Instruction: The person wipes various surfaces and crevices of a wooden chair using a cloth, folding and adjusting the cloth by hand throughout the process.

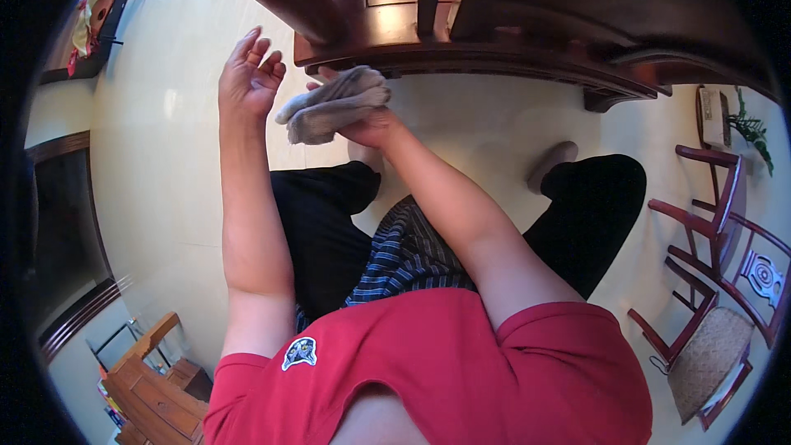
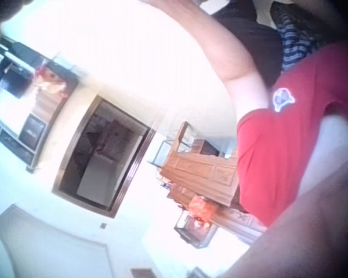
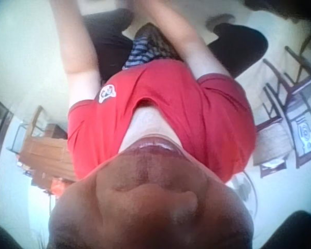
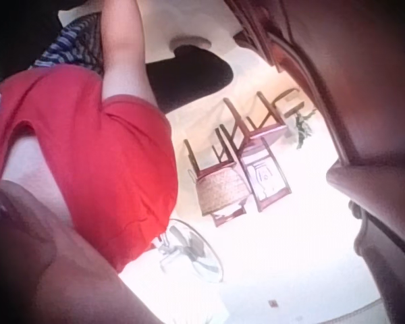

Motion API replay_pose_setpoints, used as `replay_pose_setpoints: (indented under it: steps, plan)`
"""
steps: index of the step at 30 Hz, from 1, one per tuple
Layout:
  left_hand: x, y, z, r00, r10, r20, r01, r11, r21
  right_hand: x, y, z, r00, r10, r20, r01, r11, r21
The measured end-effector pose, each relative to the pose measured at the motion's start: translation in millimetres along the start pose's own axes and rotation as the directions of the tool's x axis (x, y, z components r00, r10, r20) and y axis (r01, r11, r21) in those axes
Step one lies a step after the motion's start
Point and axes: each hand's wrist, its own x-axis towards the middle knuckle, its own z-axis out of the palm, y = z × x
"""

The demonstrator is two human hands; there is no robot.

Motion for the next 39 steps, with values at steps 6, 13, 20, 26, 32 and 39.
replay_pose_setpoints:
  steps: [6,13,20,26,32,39]
  plan:
    - [-5,-40,14,0.899,0.000,0.438,-0.222,0.862,0.456,-44,-57,35,0.932,0.051,0.359,-0.109,0.984,0.142]
    - [-33,-74,20,0.647,-0.393,0.653,-0.091,0.811,0.578,-78,-86,45,0.943,0.004,0.334,0.047,0.988,-0.145]
    - [-31,-116,11,0.396,-0.614,0.683,-0.243,0.647,0.723,-145,-127,43,0.997,-0.021,-0.069,-0.003,0.944,-0.331]
    - [1,-147,1,0.542,-0.419,0.729,-0.681,0.289,0.673,-226,-132,16,0.812,0.002,-0.584,-0.127,0.977,-0.173]
    - [16,-216,11,0.905,0.378,0.195,-0.346,0.387,0.855,-219,-107,29,0.879,-0.040,-0.474,0.001,0.997,-0.082]
    - [30,-291,68,0.977,-0.035,-0.212,0.048,0.997,0.054,-205,-71,24,0.749,-0.237,-0.619,0.058,0.954,-0.294]
